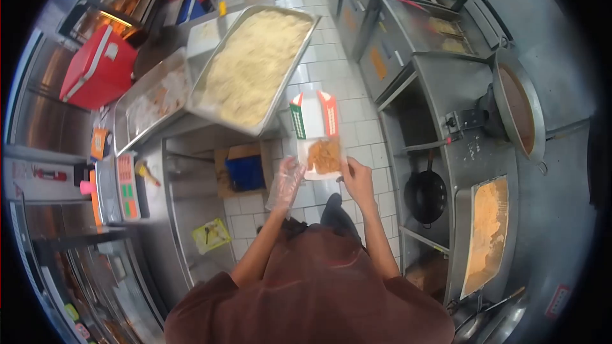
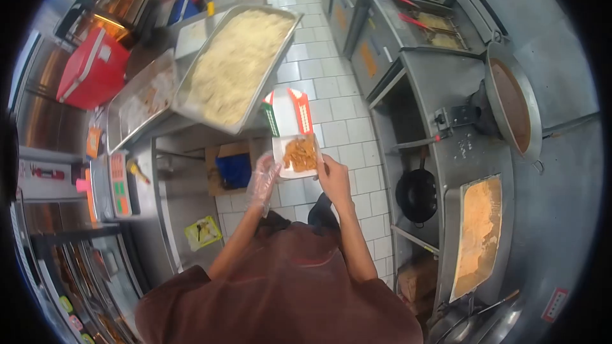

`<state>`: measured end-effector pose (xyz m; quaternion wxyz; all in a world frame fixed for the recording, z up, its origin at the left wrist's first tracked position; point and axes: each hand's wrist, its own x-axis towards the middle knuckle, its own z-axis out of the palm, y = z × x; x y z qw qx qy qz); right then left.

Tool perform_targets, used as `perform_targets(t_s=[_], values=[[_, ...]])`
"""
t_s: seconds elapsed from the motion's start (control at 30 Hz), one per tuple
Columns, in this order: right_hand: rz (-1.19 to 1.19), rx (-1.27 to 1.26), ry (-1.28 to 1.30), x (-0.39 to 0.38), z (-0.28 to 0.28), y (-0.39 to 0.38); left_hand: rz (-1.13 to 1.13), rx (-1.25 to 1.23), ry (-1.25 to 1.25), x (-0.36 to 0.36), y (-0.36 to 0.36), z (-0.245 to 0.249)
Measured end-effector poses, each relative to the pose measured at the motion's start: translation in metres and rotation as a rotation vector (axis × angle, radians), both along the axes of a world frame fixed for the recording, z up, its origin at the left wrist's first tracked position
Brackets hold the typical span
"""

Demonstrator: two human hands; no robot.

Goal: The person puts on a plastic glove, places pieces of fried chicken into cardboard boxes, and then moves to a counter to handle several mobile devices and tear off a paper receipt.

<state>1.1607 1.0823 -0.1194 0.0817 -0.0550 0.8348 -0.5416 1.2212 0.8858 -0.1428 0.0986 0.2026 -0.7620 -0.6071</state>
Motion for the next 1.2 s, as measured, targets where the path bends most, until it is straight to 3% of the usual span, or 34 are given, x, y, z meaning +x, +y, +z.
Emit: perform_targets(t_s=[0.07,0.27,0.33,0.4,0.53,0.6,0.67,0.73,0.77,0.87,1.0,1.2], values=[[-0.022,-0.031,-0.085,-0.016,0.010,0.036,-0.072,0.472,-0.200,-0.022,0.032,0.006],[0.126,0.059,-0.062,-0.129,0.002,0.080,-0.231,0.553,-0.223,-0.125,0.065,0.013],[0.196,0.082,-0.208,-0.176,-0.020,0.086,-0.211,0.571,-0.227,-0.166,0.062,-0.002],[0.211,-0.121,-0.291,-0.223,-0.044,0.086,-0.234,0.668,-0.185,-0.209,0.058,-0.013],[0.208,-0.253,-0.324,-0.313,-0.054,0.080,-0.348,0.596,-0.206,-0.315,0.051,-0.028],[0.134,-0.171,-0.310,-0.362,-0.033,0.083,-0.448,0.614,-0.197,-0.379,0.047,-0.017],[0.056,-0.257,-0.388,-0.403,-0.035,0.092,-0.537,0.650,-0.189,-0.441,0.052,-0.001],[-0.052,-0.275,-0.289,-0.444,-0.014,0.093,-0.675,0.664,-0.153,-0.498,0.052,0.012],[-0.070,-0.307,-0.328,-0.464,-0.006,0.095,-0.633,0.429,-0.223,-0.519,0.048,0.010],[-0.106,-0.165,-0.155,-0.520,0.012,0.091,-0.624,0.318,-0.234,-0.594,0.040,0.000],[-0.149,-0.172,-0.137,-0.596,0.014,0.076,-0.507,0.416,-0.171,-0.670,0.024,-0.015],[-0.055,-0.217,-0.185,-0.722,0.004,0.051,-0.259,0.269,-0.320,-0.760,-0.014,-0.035]])
